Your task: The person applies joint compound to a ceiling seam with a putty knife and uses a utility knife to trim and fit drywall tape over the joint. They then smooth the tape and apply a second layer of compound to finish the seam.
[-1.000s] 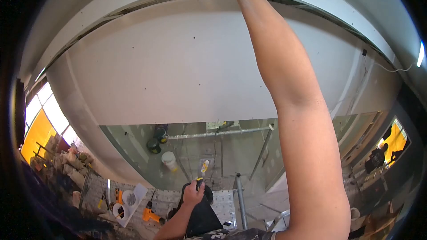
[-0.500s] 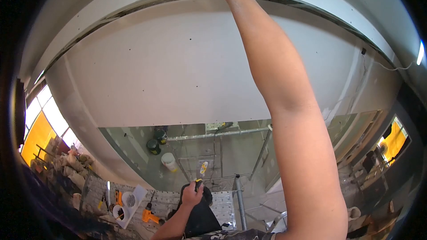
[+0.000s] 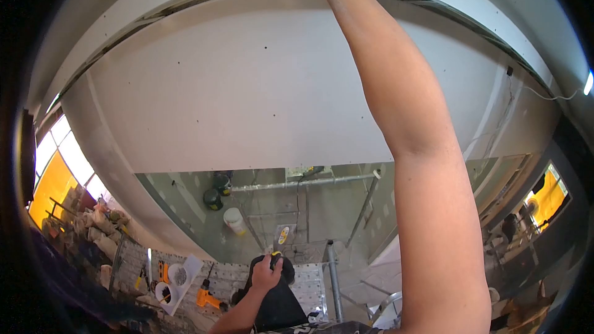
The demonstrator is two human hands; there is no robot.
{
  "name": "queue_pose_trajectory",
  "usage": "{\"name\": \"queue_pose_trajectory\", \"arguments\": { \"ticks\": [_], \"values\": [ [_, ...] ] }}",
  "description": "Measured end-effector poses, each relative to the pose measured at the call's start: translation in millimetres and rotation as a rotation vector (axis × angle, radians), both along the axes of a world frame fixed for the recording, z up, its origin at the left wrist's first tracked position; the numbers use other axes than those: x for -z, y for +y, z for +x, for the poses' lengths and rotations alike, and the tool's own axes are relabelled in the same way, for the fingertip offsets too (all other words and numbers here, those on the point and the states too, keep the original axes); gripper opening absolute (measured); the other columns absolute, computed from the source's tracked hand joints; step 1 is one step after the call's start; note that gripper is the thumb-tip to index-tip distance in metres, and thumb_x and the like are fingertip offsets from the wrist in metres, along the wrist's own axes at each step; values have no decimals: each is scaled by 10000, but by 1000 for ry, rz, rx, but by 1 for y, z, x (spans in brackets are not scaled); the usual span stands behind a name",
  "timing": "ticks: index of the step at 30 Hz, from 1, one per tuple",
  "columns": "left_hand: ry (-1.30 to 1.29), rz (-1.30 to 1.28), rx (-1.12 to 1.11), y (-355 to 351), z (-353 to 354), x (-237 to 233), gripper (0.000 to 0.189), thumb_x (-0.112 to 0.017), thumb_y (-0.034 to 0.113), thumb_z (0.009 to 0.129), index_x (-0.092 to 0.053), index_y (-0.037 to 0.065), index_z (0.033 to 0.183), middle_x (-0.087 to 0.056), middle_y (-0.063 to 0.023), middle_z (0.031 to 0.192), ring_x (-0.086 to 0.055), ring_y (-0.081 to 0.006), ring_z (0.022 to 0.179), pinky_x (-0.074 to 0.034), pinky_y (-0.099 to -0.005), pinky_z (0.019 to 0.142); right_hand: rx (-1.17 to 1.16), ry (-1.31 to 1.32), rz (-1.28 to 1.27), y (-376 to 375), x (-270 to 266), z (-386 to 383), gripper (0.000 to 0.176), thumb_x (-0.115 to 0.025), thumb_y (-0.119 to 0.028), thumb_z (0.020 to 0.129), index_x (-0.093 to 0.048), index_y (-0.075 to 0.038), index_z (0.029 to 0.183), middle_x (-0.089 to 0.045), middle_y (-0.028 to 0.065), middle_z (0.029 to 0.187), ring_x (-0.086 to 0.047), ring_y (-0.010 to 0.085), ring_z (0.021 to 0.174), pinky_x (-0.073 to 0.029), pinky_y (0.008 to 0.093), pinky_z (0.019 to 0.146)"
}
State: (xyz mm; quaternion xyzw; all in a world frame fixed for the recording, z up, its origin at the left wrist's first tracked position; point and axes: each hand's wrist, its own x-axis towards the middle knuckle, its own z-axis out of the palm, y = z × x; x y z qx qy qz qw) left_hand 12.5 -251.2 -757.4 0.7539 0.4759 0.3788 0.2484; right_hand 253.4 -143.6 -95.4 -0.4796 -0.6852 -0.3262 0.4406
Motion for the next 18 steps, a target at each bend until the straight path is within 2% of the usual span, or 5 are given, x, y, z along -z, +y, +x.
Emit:
{"name": "queue_pose_trajectory", "arguments": {
  "ticks": [6, 8, 12, 14, 18],
  "values": [
    [21, 44, -35, -4, 1, -5, 408, -678, 436, 946, -652, 30, 976, -678, -252, 743, -682, -472, 736, -535, -563, 639, 13, 54, -56, 5, 1, 4, 356, -554, -257, 1055, -680, -90, 1343, -689, 152, 1335, -644, 337, 1246, -484, 444, 1119],
    [21, 64, -36, -3, 0, -3, 403, -679, 432, 946, -655, 31, 986, -678, -249, 741, -683, -469, 734, -536, -561, 637, 47, -71, -162, 2, 6, 7, 363, -556, -283, 1057, -684, -98, 1342, -695, 148, 1327, -646, 336, 1241, -485, 462, 1116],
    [5, 83, -40, -2, -1, -1, 389, -684, 420, 945, -661, 36, 1004, -679, -237, 730, -686, -457, 717, -539, -546, 619, 50, -104, -124, -4, 6, 8, 375, -565, -303, 1053, -681, -103, 1348, -697, 149, 1322, -649, 338, 1238, -484, 460, 1117],
    [3, 107, -36, 0, -2, -1, 383, -686, 414, 945, -662, 37, 1007, -678, -234, 726, -686, -454, 710, -540, -541, 611, -72, 83, -28, -4, 3, 9, 387, -574, -320, 1047, -678, -111, 1355, -691, 154, 1330, -651, 336, 1235, -489, 448, 1112],
    [-45, 65, -13, 4, -3, 9, 368, -692, 400, 944, -662, 40, 1016, -677, -230, 721, -687, -449, 699, -541, -534, 598, 3, 56, 16, 0, -5, 4, 389, -566, -320, 1052, -675, -105, 1357, -683, 156, 1343, -654, 334, 1231, -496, 435, 1103]
  ]
}}
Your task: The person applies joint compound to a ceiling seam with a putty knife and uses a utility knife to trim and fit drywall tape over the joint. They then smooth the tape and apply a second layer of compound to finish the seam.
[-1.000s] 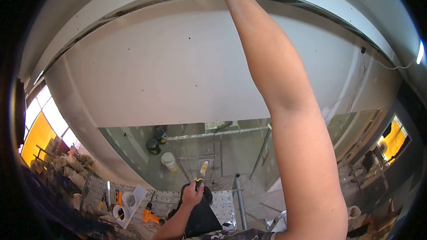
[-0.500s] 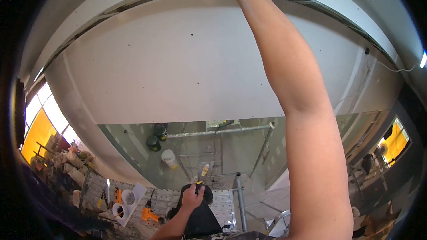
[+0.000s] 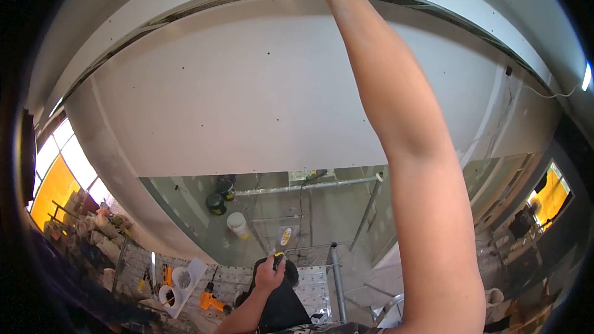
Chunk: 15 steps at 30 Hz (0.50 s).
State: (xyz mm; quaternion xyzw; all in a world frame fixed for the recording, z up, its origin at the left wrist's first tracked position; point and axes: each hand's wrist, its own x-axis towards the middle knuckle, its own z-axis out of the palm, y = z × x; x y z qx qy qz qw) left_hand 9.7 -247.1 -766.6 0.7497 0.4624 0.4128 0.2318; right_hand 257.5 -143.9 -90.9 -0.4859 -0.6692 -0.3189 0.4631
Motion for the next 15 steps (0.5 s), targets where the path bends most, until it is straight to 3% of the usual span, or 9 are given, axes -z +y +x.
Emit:
{"name": "queue_pose_trajectory", "arguments": {
  "ticks": [9, 15],
  "values": [
    [51, 35, 4, 4, 1, -6, 365, -699, 392, 939, -640, 38, 1006, -670, -230, 713, -681, -453, 693, -534, -543, 592, -13, 3, -27, 6, 2, -5, 386, -527, -298, 1071, -666, -89, 1364, -673, 120, 1371, -618, 310, 1291, -473, 426, 1132],
    [79, 48, -5, 3, 3, -8, 367, -703, 388, 936, -633, 34, 997, -667, -238, 719, -678, -458, 698, -526, -553, 599, 33, -145, 2, 7, 8, -5, 391, -524, -274, 1073, -638, -73, 1389, -649, 117, 1405, -599, 301, 1315, -447, 432, 1170]
  ]
}}
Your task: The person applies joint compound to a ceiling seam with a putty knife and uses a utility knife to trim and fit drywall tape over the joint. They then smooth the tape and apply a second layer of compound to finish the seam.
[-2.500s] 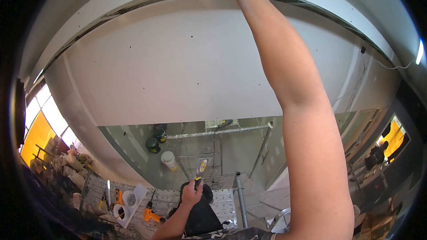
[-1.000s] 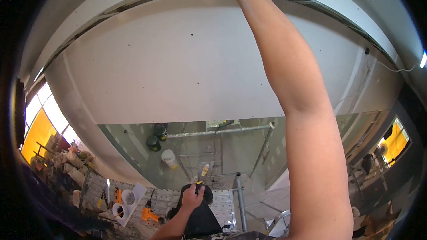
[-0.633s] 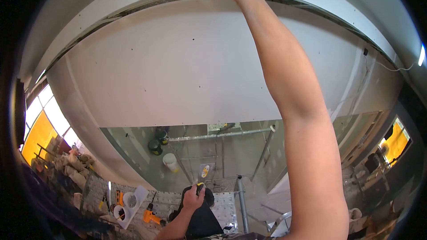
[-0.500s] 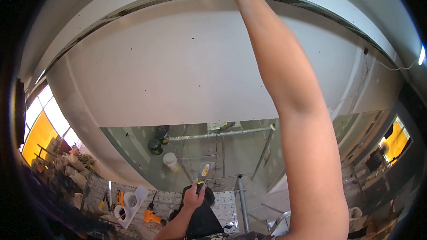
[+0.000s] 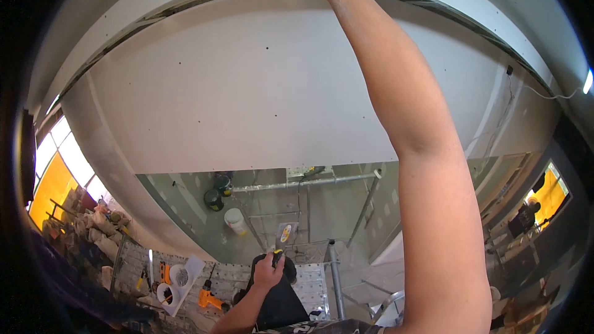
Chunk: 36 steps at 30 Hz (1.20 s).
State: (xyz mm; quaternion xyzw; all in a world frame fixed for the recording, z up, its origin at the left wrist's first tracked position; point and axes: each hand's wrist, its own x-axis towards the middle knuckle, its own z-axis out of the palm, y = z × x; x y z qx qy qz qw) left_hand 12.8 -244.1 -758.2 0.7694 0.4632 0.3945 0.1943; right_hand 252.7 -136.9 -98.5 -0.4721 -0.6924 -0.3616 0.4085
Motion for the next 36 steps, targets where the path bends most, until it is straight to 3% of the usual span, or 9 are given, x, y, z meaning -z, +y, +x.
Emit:
{"name": "queue_pose_trajectory", "arguments": {
  "ticks": [6, 9, 11, 17, 24, 27, 29, 36],
  "values": [
    [-20, -15, -11, 0, -1, 2, 373, -695, 399, 937, -638, 36, 1002, -669, -240, 724, -677, -466, 712, -526, -561, 610, 36, 72, -71, 1, 0, 10, 385, -532, -290, 1068, -648, -103, 1384, -645, 109, 1414, -605, 313, 1305, -446, 434, 1171],
    [-6, -26, -19, 1, -4, 8, 385, -690, 410, 938, -642, 35, 1011, -673, -242, 733, -678, -467, 717, -529, -561, 614, 106, -85, -118, -8, 0, 10, 395, -558, -331, 1058, -660, -119, 1374, -656, 109, 1400, -608, 315, 1299, -453, 443, 1160],
    [-32, -38, 0, 3, -3, 9, 389, -686, 413, 940, -645, 35, 1019, -675, -243, 734, -680, -466, 715, -531, -560, 614, 61, 44, -186, -16, 1, 8, 400, -565, -344, 1052, -671, -110, 1359, -668, 112, 1382, -611, 311, 1295, -454, 441, 1154],
    [-23, -2, -9, 2, 2, 3, 388, -683, 412, 947, -660, 37, 1042, -677, -242, 727, -683, -462, 707, -536, -551, 609, 8, 86, 3, -7, 0, 4, 379, -552, -314, 1056, -679, -108, 1348, -677, 108, 1367, -620, 306, 1282, -455, 419, 1148],
    [-100, -78, 44, 7, 1, 10, 369, -689, 397, 948, -665, 32, 997, -671, -236, 712, -680, -460, 697, -532, -546, 597, 13, 125, -58, -2, 6, 1, 364, -564, -275, 1054, -673, -104, 1356, -683, 126, 1353, -618, 306, 1286, -453, 422, 1149],
    [-107, -80, 30, 8, 2, 11, 375, -687, 400, 949, -667, 29, 1000, -669, -239, 710, -678, -461, 696, -529, -545, 595, -143, 174, 2, 1, 8, 5, 358, -569, -257, 1054, -665, -117, 1370, -687, 145, 1341, -634, 305, 1266, -474, 433, 1130],
    [-100, -72, 19, 7, 2, 12, 380, -686, 402, 949, -668, 26, 1007, -669, -241, 710, -678, -462, 696, -529, -545, 595, -130, 253, -121, -7, 5, 12, 367, -581, -260, 1051, -657, -116, 1380, -688, 158, 1336, -649, 308, 1242, -495, 445, 1111],
    [-70, -58, 28, 8, 4, 15, 409, -678, 414, 951, -666, 18, 1056, -678, -249, 739, -684, -464, 723, -533, -557, 621, -85, 222, -78, 4, 6, 11, 369, -579, -273, 1051, -661, -116, 1374, -682, 131, 1356, -654, 310, 1236, -507, 445, 1094]
  ]
}}
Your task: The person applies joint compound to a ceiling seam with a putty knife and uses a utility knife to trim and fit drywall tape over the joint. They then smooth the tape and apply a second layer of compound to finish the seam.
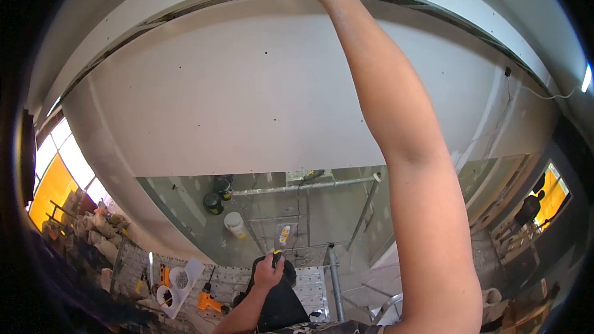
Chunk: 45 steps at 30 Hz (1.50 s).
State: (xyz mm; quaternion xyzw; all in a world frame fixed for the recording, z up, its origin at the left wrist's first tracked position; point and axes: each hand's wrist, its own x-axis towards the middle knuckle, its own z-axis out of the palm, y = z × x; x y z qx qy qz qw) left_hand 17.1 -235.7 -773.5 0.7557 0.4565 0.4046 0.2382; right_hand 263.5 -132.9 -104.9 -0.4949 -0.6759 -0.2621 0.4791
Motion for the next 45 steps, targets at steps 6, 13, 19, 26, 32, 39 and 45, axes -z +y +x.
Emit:
{"name": "queue_pose_trajectory", "arguments": {
  "ticks": [6, 13, 19, 26, 32, 39, 45],
  "values": [
    [9, -32, -10, -4, 1, -3, 408, -677, 422, 950, -663, 24, 1041, -675, -247, 736, -682, -462, 723, -534, -553, 622, 11, -190, 217, 0, 8, -14, 358, -532, -239, 1039, -679, -136, 1349, -683, 143, 1334, -638, 332, 1246, -504, 420, 1086],
    [56, 22, -46, -13, -1, -18, 396, -686, 418, 945, -654, 28, 1005, -666, -237, 716, -675, -458, 701, -523, -552, 605, 47, -187, 181, 14, 18, -6, 371, -522, -225, 1046, -661, -88, 1362, -689, 142, 1328, -635, 328, 1255, -493, 429, 1104],
    [91, 5, -45, -17, -1, -29, 417, -667, 384, 962, -656, -23, 1056, -671, -268, 767, -678, -464, 741, -528, -532, 651, 146, -244, 71, 2, 12, -3, 394, -507, -252, 1073, -632, -39, 1381, -665, 140, 1373, -625, 312, 1273, -473, 438, 1139],
    [62, -20, -32, -13, -2, -22, 399, -674, 377, 957, -650, -3, 1076, -674, -252, 747, -679, -466, 738, -533, -540, 650, 108, -161, 17, -24, 1, 3, 396, -564, -294, 1053, -651, -74, 1371, -672, 120, 1371, -624, 301, 1277, -469, 416, 1139],
    [96, 29, -49, -9, 2, -18, 395, -671, 390, 958, -647, 13, 1071, -676, -246, 736, -682, -464, 737, -534, -552, 648, 148, -146, -15, -14, 5, -4, 368, -553, -264, 1053, -659, -124, 1376, -673, 84, 1378, -619, 287, 1286, -466, 414, 1142],
    [18, 38, -8, 0, 0, -5, 398, -693, 391, 947, -656, 4, 1029, -667, -240, 706, -678, -455, 685, -535, -534, 593, 119, -182, 16, -9, 23, -5, 365, -545, -257, 1051, -664, -132, 1372, -688, 86, 1353, -640, 298, 1256, -494, 429, 1112],
    [43, 58, -12, 0, 2, -13, 392, -683, 390, 953, -661, 10, 1044, -672, -238, 714, -682, -454, 696, -540, -531, 601, 107, -150, 52, -9, 35, -8, 354, -567, -263, 1040, -681, -128, 1347, -715, 110, 1295, -667, 311, 1216, -514, 441, 1080]
  ]
}}
